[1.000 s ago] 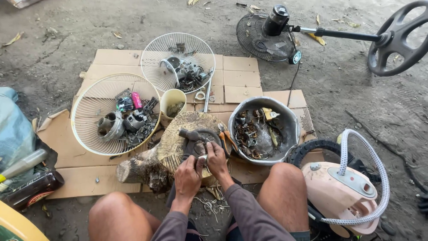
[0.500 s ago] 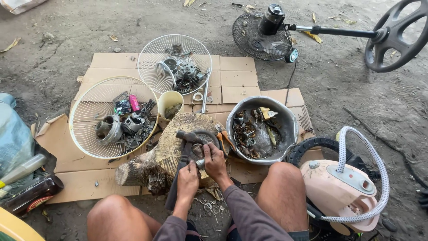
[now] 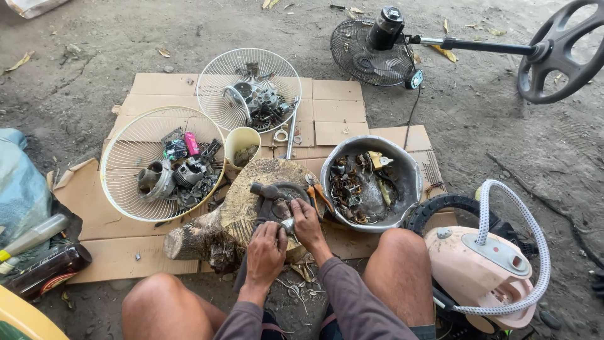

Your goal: Disassembling a mechanical component using a hammer and a punch on a wooden block

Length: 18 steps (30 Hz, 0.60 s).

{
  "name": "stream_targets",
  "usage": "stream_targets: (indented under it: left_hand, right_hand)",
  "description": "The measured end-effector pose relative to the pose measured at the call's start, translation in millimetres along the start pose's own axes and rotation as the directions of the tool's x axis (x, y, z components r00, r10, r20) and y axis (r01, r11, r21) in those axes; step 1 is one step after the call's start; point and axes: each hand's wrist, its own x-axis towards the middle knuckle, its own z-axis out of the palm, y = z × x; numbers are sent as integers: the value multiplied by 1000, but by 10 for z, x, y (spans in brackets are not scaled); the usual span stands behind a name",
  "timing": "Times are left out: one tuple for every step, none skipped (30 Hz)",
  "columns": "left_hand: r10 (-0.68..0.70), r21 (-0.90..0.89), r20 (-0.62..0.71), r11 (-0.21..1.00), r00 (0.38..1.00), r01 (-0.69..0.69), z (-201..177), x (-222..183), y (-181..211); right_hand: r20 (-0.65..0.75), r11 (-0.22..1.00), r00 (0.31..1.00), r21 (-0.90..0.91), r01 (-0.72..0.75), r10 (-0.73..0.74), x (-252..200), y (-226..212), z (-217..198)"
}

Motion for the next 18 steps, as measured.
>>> stream_targets:
  left_hand:
    - [-50, -19, 16, 999, 999, 51, 66, -24, -66]
    - [-97, -37, 31, 994, 995, 98, 134, -27, -136]
    - [-93, -39, 31, 995, 995, 94, 84, 10, -81]
    - [-171, -145, 53, 973, 984, 177, 19, 13, -32]
    - [-246, -247, 83, 934, 966, 259, -46, 16, 15]
    - [-247, -245, 82, 934, 965, 260, -90, 24, 37]
    - [-277, -256, 139, 917, 951, 305, -134, 31, 58]
    - [-306, -265, 197, 898, 932, 351, -168, 25, 89]
    - [-308, -265, 198, 897, 931, 353, -144, 21, 63]
    - [-254, -222, 167, 932, 953, 288, -119, 25, 39]
    - [-199, -176, 139, 959, 970, 221, -95, 30, 16]
    - [-199, -176, 137, 959, 970, 222, -80, 25, 10]
    - [-208, -168, 115, 960, 971, 225, -66, 19, 4]
    - [-216, -160, 94, 960, 972, 229, -57, 17, -5]
    - [-216, -160, 93, 960, 972, 229, -59, 10, -3]
    - [-254, -170, 96, 948, 962, 267, -64, -2, -3]
    - [-291, -180, 98, 935, 952, 305, -67, -15, -1]
    - [-291, -180, 100, 935, 951, 305, -95, -1, 25]
  right_hand:
    - [10, 1000, 1000, 8, -1, 1, 5, 76, 3]
    - [18, 1000, 1000, 16, 2, -2, 29, 146, 4]
    - [15, 1000, 1000, 15, 5, -5, 32, 91, -6]
    - [10, 1000, 1000, 0, 0, 0, 7, 49, 3]
    - [5, 1000, 1000, -15, -5, 5, -18, 9, 13]
    - [7, 1000, 1000, -13, -6, 6, -19, -28, 16]
    - [-12, 1000, 1000, -26, -7, 7, -21, -64, 20]
    - [-31, 999, 999, -40, -10, 9, -37, -96, 10]
    - [-31, 999, 999, -40, -12, 11, -39, -87, 10]
    - [-18, 1000, 1000, -25, -6, 6, -33, -83, 6]
    - [-5, 1000, 1000, -9, -1, 1, -28, -80, 4]
    - [-3, 1000, 1000, -10, 0, 0, -24, -57, 14]
    - [3, 999, 1000, -40, 31, -31, -21, -36, 25]
    - [10, 996, 998, -70, 62, -62, -17, -16, 41]
    - [10, 996, 998, -69, 62, -62, -13, -7, 33]
    - [11, 996, 998, -72, 54, -54, -14, 6, 29]
    - [12, 996, 999, -74, 47, -46, -16, 19, 24]
    - [11, 996, 999, -75, 46, -45, -24, -1, 23]
